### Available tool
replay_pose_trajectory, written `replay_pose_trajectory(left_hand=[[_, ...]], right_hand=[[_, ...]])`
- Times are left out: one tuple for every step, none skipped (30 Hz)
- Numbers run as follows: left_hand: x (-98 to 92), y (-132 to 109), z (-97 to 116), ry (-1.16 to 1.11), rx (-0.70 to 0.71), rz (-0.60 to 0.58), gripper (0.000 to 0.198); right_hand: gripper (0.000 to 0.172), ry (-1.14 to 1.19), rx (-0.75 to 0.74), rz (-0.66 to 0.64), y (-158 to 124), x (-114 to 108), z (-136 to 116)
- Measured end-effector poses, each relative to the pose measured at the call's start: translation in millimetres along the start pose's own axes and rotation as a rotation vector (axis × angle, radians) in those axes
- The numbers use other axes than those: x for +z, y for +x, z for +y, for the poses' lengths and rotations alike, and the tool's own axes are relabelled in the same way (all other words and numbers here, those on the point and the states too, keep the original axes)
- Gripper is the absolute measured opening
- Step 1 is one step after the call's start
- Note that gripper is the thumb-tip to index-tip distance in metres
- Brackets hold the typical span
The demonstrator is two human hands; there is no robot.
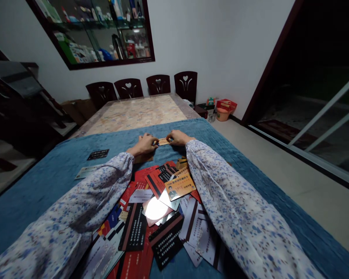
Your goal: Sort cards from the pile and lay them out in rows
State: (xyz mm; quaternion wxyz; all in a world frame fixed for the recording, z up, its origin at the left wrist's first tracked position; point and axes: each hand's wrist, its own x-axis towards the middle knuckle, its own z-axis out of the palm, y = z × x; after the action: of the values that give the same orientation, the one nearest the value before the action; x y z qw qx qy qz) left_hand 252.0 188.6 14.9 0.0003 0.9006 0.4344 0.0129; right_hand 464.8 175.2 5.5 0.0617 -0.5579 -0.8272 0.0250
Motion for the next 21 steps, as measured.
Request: replay_pose_trajectory(left_hand=[[0.0,0,0,0.005,0.008,0.005,0.031],[-0.2,-1,0,0.008,0.014,0.009,0.031],[-0.4,-1,0,0.009,0.018,0.011,0.032],[-0.8,-2,0,0.007,0.018,0.012,0.032],[-1.2,-2,0,0.005,0.015,0.012,0.033],[-1.6,-3,1,0.002,0.01,0.013,0.033],[-1.9,-3,1,0.001,0.003,0.014,0.033],[-2.2,-3,1,0.001,-0.005,0.016,0.034],[-2.4,-3,2,0.002,-0.013,0.018,0.034],[-2.5,-3,2,0.004,-0.022,0.019,0.035],[-2.3,-3,3,0.005,-0.029,0.019,0.034],[-2.0,-2,3,0.004,-0.034,0.02,0.034],[-1.5,-2,4,0.0,-0.035,0.021,0.034],[-0.8,-2,4,-0.005,-0.035,0.025,0.033],[0.0,-3,4,-0.011,-0.032,0.031,0.032],[0.8,-3,4,-0.016,-0.027,0.038,0.031],[1.7,-4,4,-0.019,-0.022,0.047,0.03],[2.3,-5,4,-0.019,-0.018,0.055,0.029],[2.8,-6,3,-0.017,-0.014,0.061,0.028],[3.1,-7,3,-0.013,-0.01,0.065,0.027],[3.0,-8,2,-0.009,-0.005,0.068,0.026]], right_hand=[[0.034,-0.001,0.001,0.003,0,-1,-1],[0.034,-0.002,0.001,0.008,-1,-1,-2],[0.034,-0.001,0.003,0.013,-1,-1,-2],[0.033,-0.001,0.007,0.018,-2,-1,-3],[0.033,-0.001,0.014,0.019,-2,-1,-4],[0.033,-0.002,0.023,0.016,-3,-1,-4],[0.033,-0.004,0.034,0.011,-3,-2,-5],[0.033,-0.006,0.042,0.004,-3,-2,-6],[0.033,-0.01,0.05,-0.001,-3,-2,-6],[0.034,-0.015,0.055,-0.006,-3,-3,-7],[0.034,-0.02,0.059,-0.01,-2,-3,-8],[0.034,-0.026,0.061,-0.015,-2,-4,-8],[0.035,-0.032,0.061,-0.021,-2,-4,-9],[0.035,-0.039,0.059,-0.026,-2,-4,-9],[0.035,-0.045,0.056,-0.029,-2,-5,-10],[0.035,-0.051,0.052,-0.027,-3,-5,-11],[0.035,-0.054,0.049,-0.023,-3,-4,-11],[0.035,-0.056,0.046,-0.015,-4,-4,-12],[0.036,-0.056,0.043,-0.006,-5,-4,-13],[0.036,-0.055,0.041,0.001,-6,-4,-13],[0.037,-0.053,0.038,0.007,-7,-4,-14]])
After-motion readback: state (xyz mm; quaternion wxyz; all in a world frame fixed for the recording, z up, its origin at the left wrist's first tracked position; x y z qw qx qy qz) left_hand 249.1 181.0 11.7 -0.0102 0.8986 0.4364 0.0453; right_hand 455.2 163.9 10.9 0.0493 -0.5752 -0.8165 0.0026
